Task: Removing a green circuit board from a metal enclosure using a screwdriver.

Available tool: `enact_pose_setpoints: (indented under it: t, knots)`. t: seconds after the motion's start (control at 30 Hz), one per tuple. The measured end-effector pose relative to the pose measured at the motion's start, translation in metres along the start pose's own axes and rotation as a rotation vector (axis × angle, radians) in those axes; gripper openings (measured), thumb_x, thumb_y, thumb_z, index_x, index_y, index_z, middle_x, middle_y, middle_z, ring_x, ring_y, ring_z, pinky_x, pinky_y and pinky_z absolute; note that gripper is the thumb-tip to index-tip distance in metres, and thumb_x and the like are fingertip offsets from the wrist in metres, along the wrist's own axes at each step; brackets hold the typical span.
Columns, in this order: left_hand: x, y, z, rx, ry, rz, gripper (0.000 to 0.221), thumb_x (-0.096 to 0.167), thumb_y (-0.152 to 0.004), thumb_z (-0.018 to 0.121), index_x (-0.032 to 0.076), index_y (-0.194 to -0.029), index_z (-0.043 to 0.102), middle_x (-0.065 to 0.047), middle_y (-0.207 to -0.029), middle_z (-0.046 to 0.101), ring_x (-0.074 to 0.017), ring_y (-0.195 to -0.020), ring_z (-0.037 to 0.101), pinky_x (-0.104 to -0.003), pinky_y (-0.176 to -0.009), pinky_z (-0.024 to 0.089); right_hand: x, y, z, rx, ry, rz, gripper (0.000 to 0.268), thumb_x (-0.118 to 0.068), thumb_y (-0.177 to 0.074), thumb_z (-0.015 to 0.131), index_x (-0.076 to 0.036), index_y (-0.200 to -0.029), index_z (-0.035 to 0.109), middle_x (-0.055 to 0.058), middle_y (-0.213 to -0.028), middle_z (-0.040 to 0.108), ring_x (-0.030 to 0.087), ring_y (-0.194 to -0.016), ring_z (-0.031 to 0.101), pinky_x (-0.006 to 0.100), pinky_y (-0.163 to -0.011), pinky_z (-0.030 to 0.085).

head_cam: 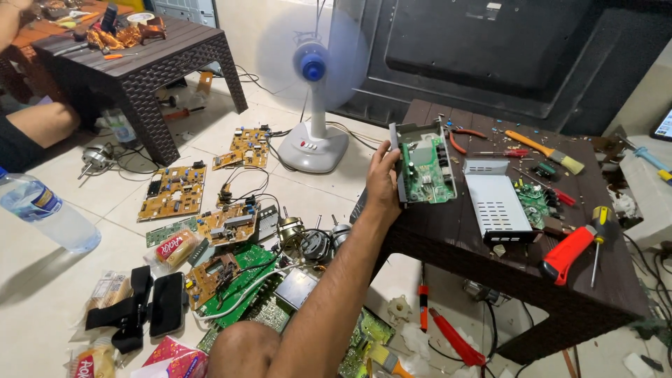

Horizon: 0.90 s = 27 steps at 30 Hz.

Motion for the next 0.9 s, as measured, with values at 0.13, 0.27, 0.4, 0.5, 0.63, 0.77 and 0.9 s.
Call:
enact_pose_setpoints:
  t: [0.13, 0.27, 0.4, 0.5, 0.63, 0.77, 0.9]
  knots:
    - [0.008, 0.001, 0.000, -0.158, -0.120, -0.065, 0.075, 0.018, -0.091, 0.055, 0.007, -0.160, 0.027, -0.026, -0.148, 0.041, -0.0329, -0.128, 0.051, -0.042, -0.100, 0.049, -0.238, 0.037, 0.131, 0.015, -0.022, 0.023, 0.048, -0.023, -0.093, 0.057, 0.004, -0.128, 0.075, 0.034, -0.090, 0.087, 0.040, -0.082, 0.083, 0.051, -0.077, 0.065]
    - [0.013, 0.007, 0.008, -0.199, -0.244, -0.016, 0.076, 0.019, -0.090, 0.053, 0.014, -0.161, 0.026, -0.027, -0.150, 0.041, -0.0354, -0.127, 0.052, -0.046, -0.100, 0.047, -0.482, 0.085, 0.232, 0.417, 0.038, -0.287, 0.041, -0.006, -0.100, 0.053, 0.012, -0.137, 0.054, 0.025, -0.103, 0.063, 0.031, -0.082, 0.061, 0.039, -0.070, 0.053]
    - [0.010, 0.024, 0.018, -0.184, -0.204, 0.197, 0.060, 0.013, -0.101, 0.058, 0.019, -0.158, 0.045, -0.023, -0.164, 0.035, -0.0372, -0.145, 0.043, -0.047, -0.114, 0.042, -0.515, 0.018, 0.267, 0.367, 0.177, -0.483, 0.066, -0.021, -0.091, 0.079, 0.006, -0.145, 0.053, 0.032, -0.120, 0.062, 0.041, -0.107, 0.067, 0.051, -0.084, 0.056]
    - [0.013, 0.024, 0.018, -0.195, -0.207, 0.216, 0.061, 0.012, -0.101, 0.055, 0.021, -0.160, 0.042, -0.018, -0.166, 0.031, -0.0309, -0.143, 0.044, -0.044, -0.115, 0.043, -0.499, -0.028, 0.284, 0.293, 0.215, -0.302, 0.079, -0.036, -0.086, 0.081, -0.003, -0.150, 0.050, 0.027, -0.128, 0.063, 0.038, -0.114, 0.066, 0.052, -0.094, 0.053]
    - [0.023, 0.027, 0.022, -0.188, -0.294, 0.280, 0.063, 0.009, -0.102, 0.053, 0.022, -0.163, 0.041, -0.003, -0.101, 0.067, -0.0084, -0.099, 0.058, -0.026, -0.091, 0.051, -0.490, -0.048, 0.299, 0.342, 0.195, -0.367, 0.059, -0.020, -0.089, 0.072, -0.003, -0.143, 0.056, 0.027, -0.142, 0.056, 0.045, -0.131, 0.054, 0.052, -0.110, 0.044]
    - [0.017, 0.020, 0.016, -0.177, -0.560, 0.362, 0.060, 0.014, -0.103, 0.053, 0.026, -0.161, 0.041, -0.025, -0.153, 0.047, -0.0388, -0.140, 0.045, -0.054, -0.112, 0.042, -0.477, -0.058, 0.306, 0.440, 0.184, -0.485, 0.037, -0.011, -0.096, 0.063, -0.006, -0.132, 0.067, 0.022, -0.131, 0.066, 0.040, -0.128, 0.058, 0.051, -0.105, 0.044]
    - [0.010, 0.023, 0.020, -0.061, -0.955, 0.398, 0.060, 0.018, -0.096, 0.061, 0.028, -0.154, 0.050, -0.029, -0.168, 0.018, -0.0566, -0.148, 0.027, -0.069, -0.112, 0.035, -0.470, -0.074, 0.301, 0.526, 0.200, -0.502, 0.031, -0.016, -0.101, 0.059, -0.014, -0.129, 0.072, 0.014, -0.122, 0.071, 0.033, -0.118, 0.064, 0.046, -0.097, 0.049]
Point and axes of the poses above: each hand's wrist, its own y-axis away from the middle knuckle, its own z-axis out of the palm, x = y × z, the point moved 2 cm from there along -y, towards the middle knuckle
